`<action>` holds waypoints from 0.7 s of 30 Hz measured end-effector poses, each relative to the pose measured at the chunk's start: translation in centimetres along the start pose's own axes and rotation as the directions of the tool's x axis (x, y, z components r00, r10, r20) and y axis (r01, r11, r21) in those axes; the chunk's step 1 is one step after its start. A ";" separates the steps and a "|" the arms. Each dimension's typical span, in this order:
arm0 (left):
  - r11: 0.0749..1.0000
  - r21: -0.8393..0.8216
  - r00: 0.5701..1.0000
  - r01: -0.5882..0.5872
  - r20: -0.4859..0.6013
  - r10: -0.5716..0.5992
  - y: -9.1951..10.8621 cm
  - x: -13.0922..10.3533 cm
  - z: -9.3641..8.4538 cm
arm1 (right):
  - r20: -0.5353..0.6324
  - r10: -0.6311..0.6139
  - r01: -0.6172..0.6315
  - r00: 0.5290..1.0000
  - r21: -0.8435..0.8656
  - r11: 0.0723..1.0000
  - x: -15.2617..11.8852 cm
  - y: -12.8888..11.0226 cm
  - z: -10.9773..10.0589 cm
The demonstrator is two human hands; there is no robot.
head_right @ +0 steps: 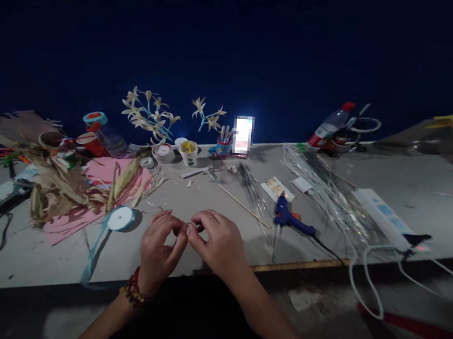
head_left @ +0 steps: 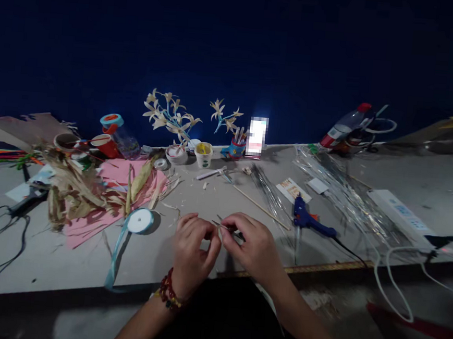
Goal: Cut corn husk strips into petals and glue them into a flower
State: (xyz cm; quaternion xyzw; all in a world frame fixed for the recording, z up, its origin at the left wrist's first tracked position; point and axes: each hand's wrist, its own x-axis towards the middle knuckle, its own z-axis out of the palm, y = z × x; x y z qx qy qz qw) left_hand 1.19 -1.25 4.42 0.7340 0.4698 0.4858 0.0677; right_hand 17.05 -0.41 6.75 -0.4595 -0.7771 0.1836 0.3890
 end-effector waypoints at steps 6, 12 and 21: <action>1.000 0.001 1.000 0.010 0.011 -0.010 0.0 0.0 -0.3 | -0.073 -0.078 0.066 0.994 -0.159 0.985 0.0 1.1 0.2; 0.998 -0.053 0.999 0.046 -0.009 -0.046 -0.5 -0.1 -0.2 | -0.173 -0.029 0.008 0.985 -0.119 0.993 -0.5 1.8 -1.9; 0.644 -0.479 0.781 0.597 0.532 -0.328 -1.2 0.6 -1.0 | 0.287 -0.192 0.129 0.939 0.224 0.966 0.7 1.3 -1.8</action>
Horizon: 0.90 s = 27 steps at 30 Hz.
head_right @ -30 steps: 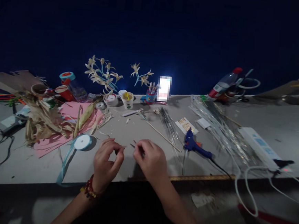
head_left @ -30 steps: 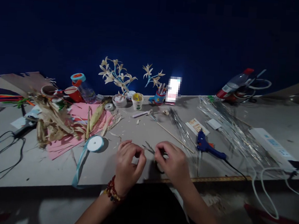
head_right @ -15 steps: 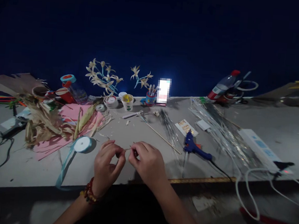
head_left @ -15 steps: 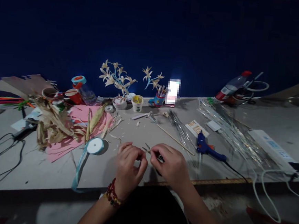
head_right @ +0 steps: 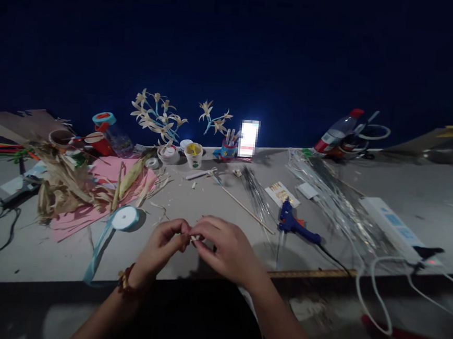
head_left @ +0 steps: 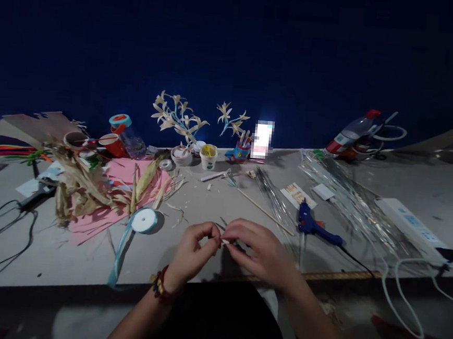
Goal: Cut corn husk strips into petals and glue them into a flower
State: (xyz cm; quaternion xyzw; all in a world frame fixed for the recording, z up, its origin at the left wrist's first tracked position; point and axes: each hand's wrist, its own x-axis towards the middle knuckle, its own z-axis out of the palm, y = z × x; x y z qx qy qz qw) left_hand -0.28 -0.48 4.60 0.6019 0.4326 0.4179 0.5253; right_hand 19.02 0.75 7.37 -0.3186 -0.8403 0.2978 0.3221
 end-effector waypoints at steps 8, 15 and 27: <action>0.799 -0.460 0.915 0.387 0.303 -0.268 -2.1 0.2 -0.2 | 0.117 0.352 -0.349 0.929 0.596 0.723 -1.0 1.6 1.5; 0.946 -0.325 1.000 0.012 -0.006 -0.015 -2.1 -0.6 0.1 | 0.161 0.589 -0.427 0.792 0.835 0.346 -0.6 1.5 3.3; 0.866 -0.499 0.999 0.042 0.028 -0.033 -2.4 -0.8 1.4 | 0.244 0.705 -0.346 0.666 0.938 0.002 -0.8 1.2 4.6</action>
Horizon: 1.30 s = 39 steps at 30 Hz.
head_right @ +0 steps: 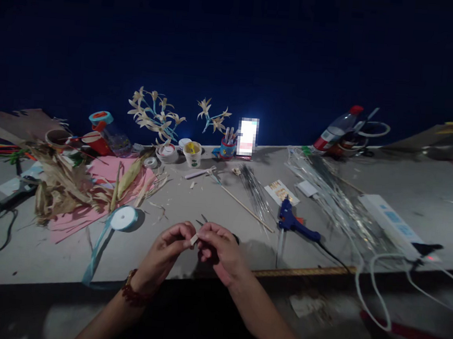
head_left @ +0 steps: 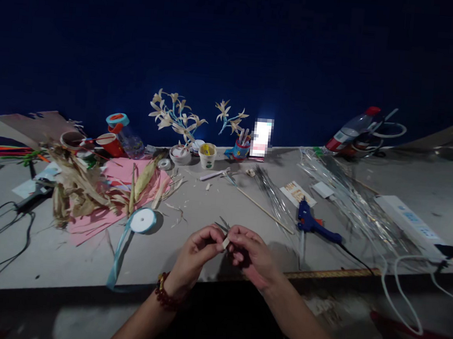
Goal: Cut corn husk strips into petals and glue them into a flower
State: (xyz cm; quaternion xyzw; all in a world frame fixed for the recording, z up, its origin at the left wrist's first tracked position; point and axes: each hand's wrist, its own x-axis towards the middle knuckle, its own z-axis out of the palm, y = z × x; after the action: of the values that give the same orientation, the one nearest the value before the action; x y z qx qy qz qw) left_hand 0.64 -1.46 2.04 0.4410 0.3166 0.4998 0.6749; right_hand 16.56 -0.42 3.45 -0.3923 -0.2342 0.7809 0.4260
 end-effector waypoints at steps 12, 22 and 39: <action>0.985 0.153 0.995 -0.080 -0.051 0.088 -0.1 -0.5 -0.5 | 0.017 0.092 -0.093 0.996 0.231 0.968 0.2 0.7 -0.5; 0.999 0.027 0.997 0.042 -0.060 -0.041 -0.1 -0.2 0.2 | -0.017 -0.007 0.010 1.000 0.134 0.991 -0.1 0.4 0.0; 0.993 0.117 0.999 -0.009 -0.039 0.014 -0.1 0.4 -0.6 | -0.004 0.011 -0.011 1.000 0.096 0.995 0.5 0.7 -0.3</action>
State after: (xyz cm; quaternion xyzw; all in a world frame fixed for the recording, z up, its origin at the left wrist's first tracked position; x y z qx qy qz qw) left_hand 0.25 -0.92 1.68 0.4715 0.3564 0.4929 0.6385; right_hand 16.26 -0.36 2.56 -0.3742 -0.1933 0.7928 0.4405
